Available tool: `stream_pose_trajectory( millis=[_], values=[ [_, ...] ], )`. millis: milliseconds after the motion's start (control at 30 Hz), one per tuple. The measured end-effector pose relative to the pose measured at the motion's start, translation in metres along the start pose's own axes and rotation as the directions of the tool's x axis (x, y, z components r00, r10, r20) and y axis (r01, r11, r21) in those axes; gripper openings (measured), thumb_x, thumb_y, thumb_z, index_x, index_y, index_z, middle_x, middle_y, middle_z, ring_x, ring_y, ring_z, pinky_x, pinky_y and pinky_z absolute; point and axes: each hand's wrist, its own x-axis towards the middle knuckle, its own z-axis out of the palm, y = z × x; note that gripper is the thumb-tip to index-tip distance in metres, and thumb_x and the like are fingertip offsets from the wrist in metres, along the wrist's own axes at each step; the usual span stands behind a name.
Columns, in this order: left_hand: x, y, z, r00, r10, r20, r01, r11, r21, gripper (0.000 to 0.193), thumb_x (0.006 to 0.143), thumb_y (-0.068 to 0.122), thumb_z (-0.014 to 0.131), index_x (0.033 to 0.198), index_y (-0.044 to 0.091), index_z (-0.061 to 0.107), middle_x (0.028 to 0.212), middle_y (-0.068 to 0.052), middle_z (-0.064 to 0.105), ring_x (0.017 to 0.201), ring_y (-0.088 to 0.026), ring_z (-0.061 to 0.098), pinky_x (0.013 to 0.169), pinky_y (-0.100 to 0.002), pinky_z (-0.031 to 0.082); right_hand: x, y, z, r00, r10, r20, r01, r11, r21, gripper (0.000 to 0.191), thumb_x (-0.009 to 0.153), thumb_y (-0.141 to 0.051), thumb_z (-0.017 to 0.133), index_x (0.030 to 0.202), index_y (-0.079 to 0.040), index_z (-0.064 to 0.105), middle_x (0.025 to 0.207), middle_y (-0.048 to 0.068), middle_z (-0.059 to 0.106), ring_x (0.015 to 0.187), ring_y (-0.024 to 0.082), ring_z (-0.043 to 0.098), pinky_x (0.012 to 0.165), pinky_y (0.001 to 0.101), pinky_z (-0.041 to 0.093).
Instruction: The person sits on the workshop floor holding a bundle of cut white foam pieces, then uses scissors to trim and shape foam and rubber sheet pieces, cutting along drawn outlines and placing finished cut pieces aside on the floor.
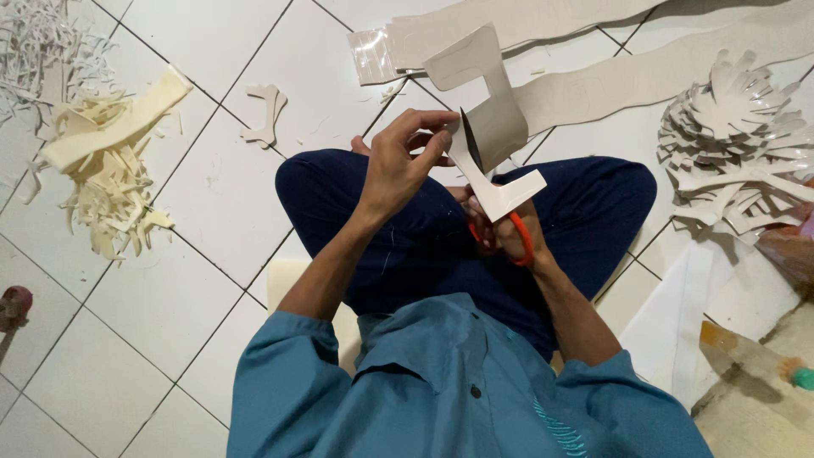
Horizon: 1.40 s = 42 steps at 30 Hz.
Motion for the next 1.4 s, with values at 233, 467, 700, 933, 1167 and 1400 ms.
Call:
stream_pose_trajectory(
  millis=[233, 467, 700, 933, 1167, 1400],
  values=[
    [-0.016, -0.017, 0.008, 0.992, -0.059, -0.112, 0.043, 0.989, -0.142, 0.023, 0.103, 0.003, 0.063, 0.125, -0.006, 0.066, 0.117, -0.011, 0.064, 0.104, -0.018, 0.073, 0.084, -0.029, 0.069, 0.001, -0.005, 0.011, 0.984, 0.177, 0.003, -0.175, 0.972, 0.154, 0.024, 0.1, -0.018, 0.06, 0.107, 0.003, 0.066, 0.063, 0.002, 0.052, 0.045, 0.008, 0.044, 0.04, 0.0234, 0.039],
    [-0.032, -0.046, 0.024, 0.953, -0.18, -0.242, 0.069, 0.912, -0.404, 0.024, 0.104, 0.003, 0.061, 0.125, -0.008, 0.061, 0.113, -0.013, 0.067, 0.1, -0.015, 0.07, 0.088, -0.031, 0.066, 0.001, -0.004, 0.027, 0.976, 0.219, -0.012, -0.213, 0.958, 0.19, 0.026, 0.1, -0.022, 0.056, 0.104, 0.002, 0.065, 0.062, 0.001, 0.05, 0.046, 0.007, 0.043, 0.04, 0.0245, 0.04],
    [-0.046, -0.064, 0.046, 0.913, -0.245, -0.325, -0.005, 0.793, -0.609, 0.027, 0.105, 0.004, 0.062, 0.128, -0.009, 0.057, 0.11, -0.012, 0.062, 0.097, -0.017, 0.069, 0.093, -0.035, 0.064, -0.002, 0.007, 0.042, 0.97, 0.23, -0.074, -0.207, 0.948, 0.242, 0.026, 0.099, -0.023, 0.055, 0.101, 0.002, 0.064, 0.063, 0.002, 0.049, 0.045, 0.008, 0.043, 0.039, 0.0251, 0.038],
    [-0.053, -0.067, 0.053, 0.893, -0.307, -0.331, 0.038, 0.782, -0.622, 0.032, 0.103, 0.008, 0.061, 0.13, -0.008, 0.053, 0.119, -0.013, 0.06, 0.101, -0.022, 0.072, 0.092, -0.032, 0.062, -0.003, 0.017, 0.051, 0.965, 0.236, -0.117, -0.195, 0.939, 0.285, 0.027, 0.098, -0.025, 0.056, 0.098, 0.001, 0.063, 0.061, 0.002, 0.05, 0.043, 0.008, 0.044, 0.038, 0.0257, 0.04],
    [-0.052, -0.064, 0.051, 0.881, -0.353, -0.316, 0.068, 0.753, -0.654, 0.032, 0.102, 0.007, 0.059, 0.13, -0.008, 0.052, 0.121, -0.015, 0.058, 0.103, -0.022, 0.07, 0.094, -0.035, 0.062, -0.007, 0.021, 0.058, 0.965, 0.219, -0.143, -0.168, 0.938, 0.304, 0.026, 0.102, -0.024, 0.058, 0.091, 0.0, 0.059, 0.057, 0.0, 0.046, 0.038, 0.007, 0.039, 0.035, 0.025, 0.035],
    [-0.027, -0.053, -0.01, 0.9, -0.397, -0.181, 0.088, 0.571, -0.816, 0.024, 0.097, 0.009, 0.052, 0.117, -0.004, 0.05, 0.105, -0.016, 0.059, 0.093, -0.025, 0.07, 0.09, -0.043, 0.066, -0.001, 0.025, 0.051, 0.983, 0.172, 0.061, -0.18, 0.969, 0.168, 0.021, 0.096, -0.021, 0.053, 0.097, -0.002, 0.063, 0.066, 0.001, 0.056, 0.047, 0.008, 0.051, 0.044, 0.0236, 0.042]
  ],
)
